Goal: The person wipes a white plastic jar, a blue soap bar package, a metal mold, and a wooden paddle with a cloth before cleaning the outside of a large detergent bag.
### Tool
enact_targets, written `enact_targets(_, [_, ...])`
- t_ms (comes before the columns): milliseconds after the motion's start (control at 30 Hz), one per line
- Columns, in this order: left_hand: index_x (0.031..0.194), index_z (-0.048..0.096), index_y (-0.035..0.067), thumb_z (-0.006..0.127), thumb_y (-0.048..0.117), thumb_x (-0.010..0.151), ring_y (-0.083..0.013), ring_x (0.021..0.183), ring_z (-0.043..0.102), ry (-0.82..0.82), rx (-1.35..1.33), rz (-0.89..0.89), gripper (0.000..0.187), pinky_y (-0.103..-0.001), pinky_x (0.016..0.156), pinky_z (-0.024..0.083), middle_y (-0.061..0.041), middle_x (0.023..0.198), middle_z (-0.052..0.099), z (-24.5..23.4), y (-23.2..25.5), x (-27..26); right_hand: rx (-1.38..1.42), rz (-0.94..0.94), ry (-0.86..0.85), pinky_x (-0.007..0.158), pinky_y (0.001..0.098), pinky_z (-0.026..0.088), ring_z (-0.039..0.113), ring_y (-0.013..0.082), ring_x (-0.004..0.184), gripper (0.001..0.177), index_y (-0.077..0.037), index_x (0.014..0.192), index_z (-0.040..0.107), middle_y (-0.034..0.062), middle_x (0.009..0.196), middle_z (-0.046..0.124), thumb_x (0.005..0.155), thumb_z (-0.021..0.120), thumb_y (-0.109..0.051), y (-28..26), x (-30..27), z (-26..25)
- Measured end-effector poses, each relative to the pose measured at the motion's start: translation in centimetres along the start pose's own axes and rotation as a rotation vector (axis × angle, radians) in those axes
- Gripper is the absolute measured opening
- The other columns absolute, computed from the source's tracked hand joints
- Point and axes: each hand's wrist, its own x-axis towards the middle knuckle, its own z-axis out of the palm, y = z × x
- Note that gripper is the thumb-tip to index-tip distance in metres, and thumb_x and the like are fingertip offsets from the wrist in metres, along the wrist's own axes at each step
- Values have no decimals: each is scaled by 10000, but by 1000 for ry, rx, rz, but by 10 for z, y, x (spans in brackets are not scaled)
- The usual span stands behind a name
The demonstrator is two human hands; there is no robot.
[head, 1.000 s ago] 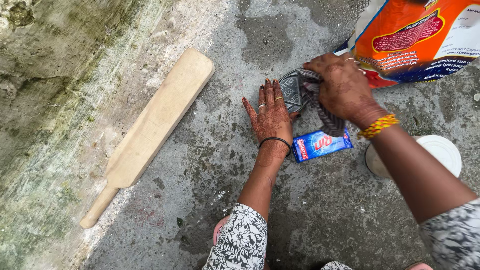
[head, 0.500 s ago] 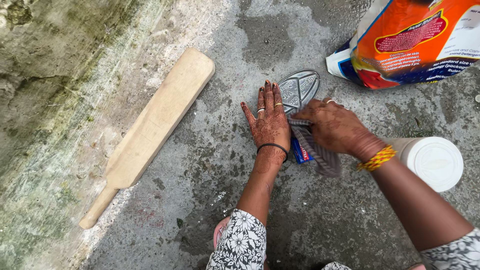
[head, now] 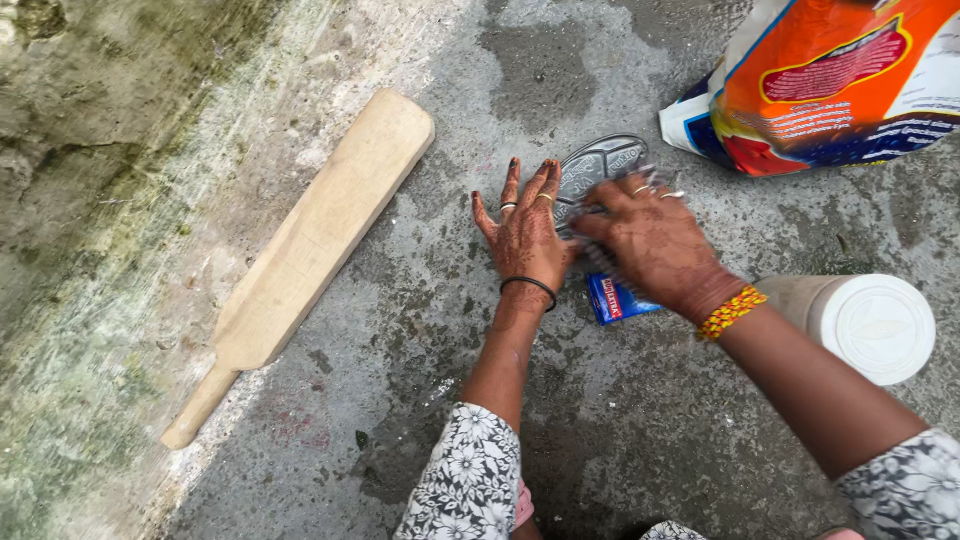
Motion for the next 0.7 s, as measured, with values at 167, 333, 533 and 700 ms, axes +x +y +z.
enact_targets(167, [1522,417,210,907,498,605,-203,1529,261,54,-36,-2,1079,-636,1233,-26,64,1555,461,-1,7,0,-339,138,-5,894,448,555,598,283,1175,259,-264,1067,778,67,1189,621,865,629,-202,32,1,-15])
enact_targets(333, [1527,428,191,903,507,598,-198,1523,293,42,0,-1,1090,-634,1238,-12,49,1569,461,0,1,2,-239,257,49,897,467,555,607,307,1139,263,-244,1076,786,89,1178,632,876,631,-172,39,12,-12])
enact_targets(533, [1524,444,147,919,370,627,-236,1517,300,65,91,27,1039,-634,1216,-11,16,1573,469,-1,6,2,-74,34,112,862,452,558,623,324,1090,278,-169,1075,762,77,1168,659,810,681,-179,9,3,16])
enact_targets(700, [1505,423,106,902,403,648,-276,1524,294,63,78,-2,1025,-639,1241,-20,-52,1553,462,-8,16,3,-179,270,114,908,447,559,633,309,1128,343,-254,1123,753,59,1180,661,812,672,-136,38,6,7])
